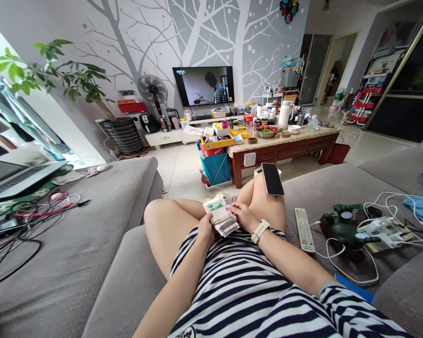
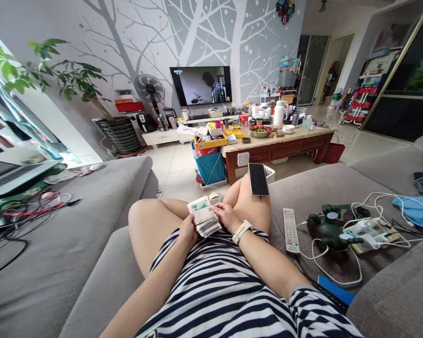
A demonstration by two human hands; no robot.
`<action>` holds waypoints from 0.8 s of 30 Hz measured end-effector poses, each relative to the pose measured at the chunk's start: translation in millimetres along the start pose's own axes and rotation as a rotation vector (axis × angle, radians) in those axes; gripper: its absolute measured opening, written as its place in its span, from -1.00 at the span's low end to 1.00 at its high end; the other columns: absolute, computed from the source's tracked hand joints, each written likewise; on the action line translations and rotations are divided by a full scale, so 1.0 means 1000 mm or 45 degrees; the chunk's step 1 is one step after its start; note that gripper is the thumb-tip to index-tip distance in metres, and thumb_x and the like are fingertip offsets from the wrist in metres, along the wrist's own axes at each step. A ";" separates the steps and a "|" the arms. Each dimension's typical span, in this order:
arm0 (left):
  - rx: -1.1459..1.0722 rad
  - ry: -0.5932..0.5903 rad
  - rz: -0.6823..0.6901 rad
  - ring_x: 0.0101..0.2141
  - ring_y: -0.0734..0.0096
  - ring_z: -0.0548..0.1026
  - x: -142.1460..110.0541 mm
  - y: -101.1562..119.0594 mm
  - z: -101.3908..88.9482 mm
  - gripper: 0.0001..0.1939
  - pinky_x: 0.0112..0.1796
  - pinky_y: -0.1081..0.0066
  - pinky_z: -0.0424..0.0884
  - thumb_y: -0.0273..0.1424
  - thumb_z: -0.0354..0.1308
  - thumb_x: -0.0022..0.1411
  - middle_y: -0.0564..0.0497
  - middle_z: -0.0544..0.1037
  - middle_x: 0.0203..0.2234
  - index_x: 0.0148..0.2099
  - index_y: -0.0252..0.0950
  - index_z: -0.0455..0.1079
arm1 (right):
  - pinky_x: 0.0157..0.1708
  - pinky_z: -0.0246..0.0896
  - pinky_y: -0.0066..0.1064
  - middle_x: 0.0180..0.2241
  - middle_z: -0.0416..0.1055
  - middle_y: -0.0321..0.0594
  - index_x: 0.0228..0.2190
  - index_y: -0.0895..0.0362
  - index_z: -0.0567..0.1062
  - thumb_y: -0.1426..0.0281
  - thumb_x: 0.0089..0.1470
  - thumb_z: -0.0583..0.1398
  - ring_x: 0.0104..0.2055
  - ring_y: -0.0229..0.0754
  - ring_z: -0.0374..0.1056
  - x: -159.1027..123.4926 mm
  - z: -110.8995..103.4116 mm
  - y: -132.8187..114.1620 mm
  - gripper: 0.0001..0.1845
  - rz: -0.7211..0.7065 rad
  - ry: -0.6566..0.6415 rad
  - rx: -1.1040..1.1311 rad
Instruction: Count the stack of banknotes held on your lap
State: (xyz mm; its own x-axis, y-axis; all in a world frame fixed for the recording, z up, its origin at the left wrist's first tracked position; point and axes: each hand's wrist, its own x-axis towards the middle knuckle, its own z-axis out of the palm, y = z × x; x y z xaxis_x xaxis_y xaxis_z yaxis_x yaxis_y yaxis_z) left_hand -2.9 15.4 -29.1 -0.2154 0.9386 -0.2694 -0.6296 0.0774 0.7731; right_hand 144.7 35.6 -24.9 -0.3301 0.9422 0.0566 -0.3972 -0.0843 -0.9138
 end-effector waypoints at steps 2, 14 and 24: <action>-0.014 0.000 0.010 -0.38 0.19 0.59 0.001 -0.001 0.000 -0.82 -0.28 0.26 0.53 -0.50 0.05 0.16 -0.19 0.60 -0.42 -0.26 -0.47 0.46 | -0.63 -0.16 -0.47 -0.65 0.30 -0.37 -0.50 0.15 0.41 0.10 -0.05 0.22 -0.67 -0.37 0.04 -0.001 0.001 -0.002 -0.65 -0.007 -0.019 -0.053; 0.131 -0.093 0.020 -0.40 0.19 0.57 -0.001 0.000 -0.005 -0.85 -0.33 0.31 0.50 -0.48 0.20 0.03 -0.15 0.60 -0.44 -0.30 -0.43 0.48 | -0.50 0.00 -0.46 -0.59 0.25 -0.44 -0.44 0.12 0.29 0.23 -0.38 0.42 -0.55 -0.33 0.12 0.006 0.003 0.003 -0.50 -0.084 0.193 -0.145; 0.143 -0.082 0.007 -0.50 0.28 0.53 0.000 -0.002 -0.004 -0.82 -0.42 0.36 0.48 -0.39 0.19 0.04 -0.08 0.57 -0.53 -0.32 -0.42 0.48 | -0.49 -0.03 -0.45 -0.60 0.17 -0.41 -0.56 0.14 0.31 0.13 -0.17 0.31 -0.53 -0.33 0.05 0.001 0.000 0.000 -0.62 -0.194 0.121 -0.281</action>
State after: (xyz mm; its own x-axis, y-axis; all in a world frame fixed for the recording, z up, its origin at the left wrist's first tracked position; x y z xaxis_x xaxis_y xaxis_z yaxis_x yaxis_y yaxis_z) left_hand -4.4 14.1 -32.6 -0.1684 0.9585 -0.2302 -0.5402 0.1056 0.8349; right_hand 144.8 37.2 -24.6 -0.1947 0.9657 0.1717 -0.2370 0.1235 -0.9636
